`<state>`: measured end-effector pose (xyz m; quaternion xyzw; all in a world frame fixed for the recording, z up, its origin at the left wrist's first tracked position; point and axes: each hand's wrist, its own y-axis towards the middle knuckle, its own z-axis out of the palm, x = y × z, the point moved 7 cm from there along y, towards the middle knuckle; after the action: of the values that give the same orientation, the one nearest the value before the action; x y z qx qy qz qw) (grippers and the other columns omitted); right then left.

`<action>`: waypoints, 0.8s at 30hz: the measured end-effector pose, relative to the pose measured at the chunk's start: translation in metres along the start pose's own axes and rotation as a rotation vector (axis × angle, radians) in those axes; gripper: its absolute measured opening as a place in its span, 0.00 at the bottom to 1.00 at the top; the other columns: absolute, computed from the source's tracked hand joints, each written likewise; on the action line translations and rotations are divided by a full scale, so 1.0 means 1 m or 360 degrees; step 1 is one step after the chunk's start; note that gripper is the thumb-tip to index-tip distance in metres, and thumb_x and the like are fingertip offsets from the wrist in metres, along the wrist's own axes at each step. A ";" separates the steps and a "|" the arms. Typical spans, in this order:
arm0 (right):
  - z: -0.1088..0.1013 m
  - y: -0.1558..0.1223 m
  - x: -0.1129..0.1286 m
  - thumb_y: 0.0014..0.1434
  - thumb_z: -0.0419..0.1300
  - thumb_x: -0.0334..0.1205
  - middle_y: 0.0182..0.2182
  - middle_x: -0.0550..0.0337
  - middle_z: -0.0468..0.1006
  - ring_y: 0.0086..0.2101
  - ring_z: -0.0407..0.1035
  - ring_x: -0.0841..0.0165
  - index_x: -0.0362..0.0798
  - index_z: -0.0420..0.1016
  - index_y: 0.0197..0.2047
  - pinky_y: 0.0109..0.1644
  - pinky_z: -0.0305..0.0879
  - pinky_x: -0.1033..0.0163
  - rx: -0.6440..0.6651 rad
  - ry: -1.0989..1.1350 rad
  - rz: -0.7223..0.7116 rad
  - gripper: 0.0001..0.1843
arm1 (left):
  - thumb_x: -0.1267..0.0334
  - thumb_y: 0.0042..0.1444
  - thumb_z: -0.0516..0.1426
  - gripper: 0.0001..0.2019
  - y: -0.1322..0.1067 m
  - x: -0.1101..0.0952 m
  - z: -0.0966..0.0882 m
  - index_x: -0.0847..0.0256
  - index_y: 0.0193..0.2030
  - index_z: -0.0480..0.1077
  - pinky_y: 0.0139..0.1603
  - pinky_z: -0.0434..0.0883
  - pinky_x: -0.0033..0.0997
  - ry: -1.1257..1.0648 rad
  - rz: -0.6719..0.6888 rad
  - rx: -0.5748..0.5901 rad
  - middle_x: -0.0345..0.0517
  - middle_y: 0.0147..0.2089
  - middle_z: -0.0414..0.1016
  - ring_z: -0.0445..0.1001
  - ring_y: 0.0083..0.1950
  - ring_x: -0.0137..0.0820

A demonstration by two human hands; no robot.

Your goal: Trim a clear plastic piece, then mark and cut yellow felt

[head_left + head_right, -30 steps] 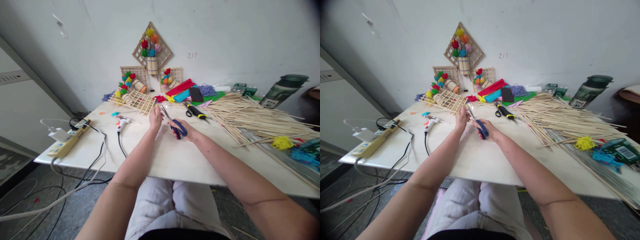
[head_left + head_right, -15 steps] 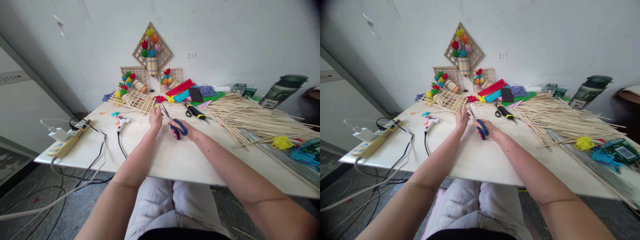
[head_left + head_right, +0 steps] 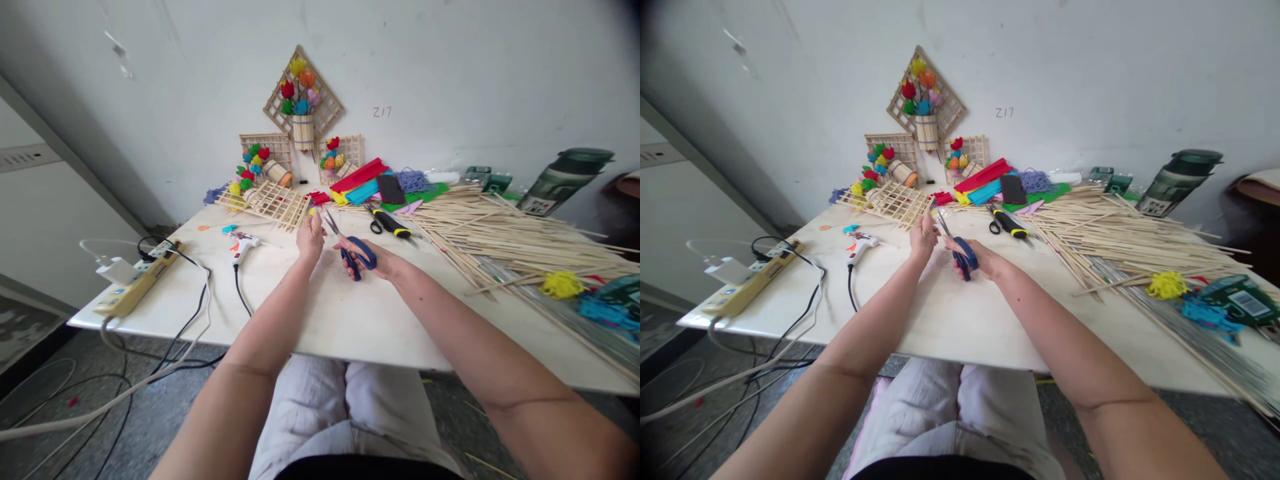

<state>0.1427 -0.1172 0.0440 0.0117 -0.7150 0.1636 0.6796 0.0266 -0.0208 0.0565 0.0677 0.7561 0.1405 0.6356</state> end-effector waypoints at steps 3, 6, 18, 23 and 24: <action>0.000 0.000 -0.001 0.54 0.55 0.59 0.18 0.64 0.68 0.15 0.62 0.73 0.46 0.65 0.40 0.16 0.60 0.68 -0.0025 -0.0020 0.0017 0.24 | 0.46 0.59 0.43 0.21 0.002 0.004 0.002 0.60 0.34 0.67 0.18 0.57 0.21 -0.0025 -0.0028 0.0045 0.35 0.17 0.60 0.62 0.16 0.23; 0.000 -0.001 -0.002 0.53 0.58 0.56 0.17 0.65 0.68 0.15 0.61 0.74 0.45 0.65 0.37 0.16 0.60 0.68 -0.0049 -0.0008 0.0005 0.21 | 0.46 0.58 0.44 0.21 0.003 0.007 0.005 0.61 0.33 0.65 0.17 0.56 0.21 -0.0080 -0.0022 0.0106 0.34 0.17 0.59 0.60 0.15 0.22; -0.005 0.000 -0.002 0.46 0.65 0.48 0.13 0.69 0.65 0.11 0.58 0.76 0.45 0.66 0.31 0.12 0.56 0.70 -0.0153 -0.0143 -0.0118 0.17 | 0.47 0.58 0.45 0.18 0.005 0.005 0.010 0.61 0.31 0.60 0.15 0.54 0.18 -0.0227 0.0003 0.0270 0.31 0.16 0.58 0.57 0.13 0.19; -0.007 0.002 -0.004 0.43 0.67 0.47 0.11 0.71 0.63 0.10 0.56 0.76 0.46 0.68 0.32 0.10 0.54 0.71 -0.0256 -0.0181 -0.0055 0.18 | 0.47 0.58 0.45 0.18 0.002 0.002 0.009 0.61 0.30 0.60 0.15 0.55 0.19 -0.0268 -0.0013 0.0306 0.32 0.17 0.59 0.58 0.13 0.19; -0.006 0.002 -0.004 0.43 0.67 0.47 0.10 0.71 0.62 0.10 0.56 0.76 0.46 0.68 0.32 0.10 0.54 0.71 -0.0275 -0.0185 -0.0046 0.18 | 0.47 0.58 0.45 0.18 0.002 0.001 0.009 0.61 0.30 0.60 0.15 0.55 0.19 -0.0287 -0.0011 0.0305 0.32 0.17 0.59 0.58 0.13 0.19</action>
<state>0.1487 -0.1149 0.0394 -0.0271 -0.7645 0.0906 0.6376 0.0350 -0.0176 0.0547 0.1380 0.7060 0.0588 0.6922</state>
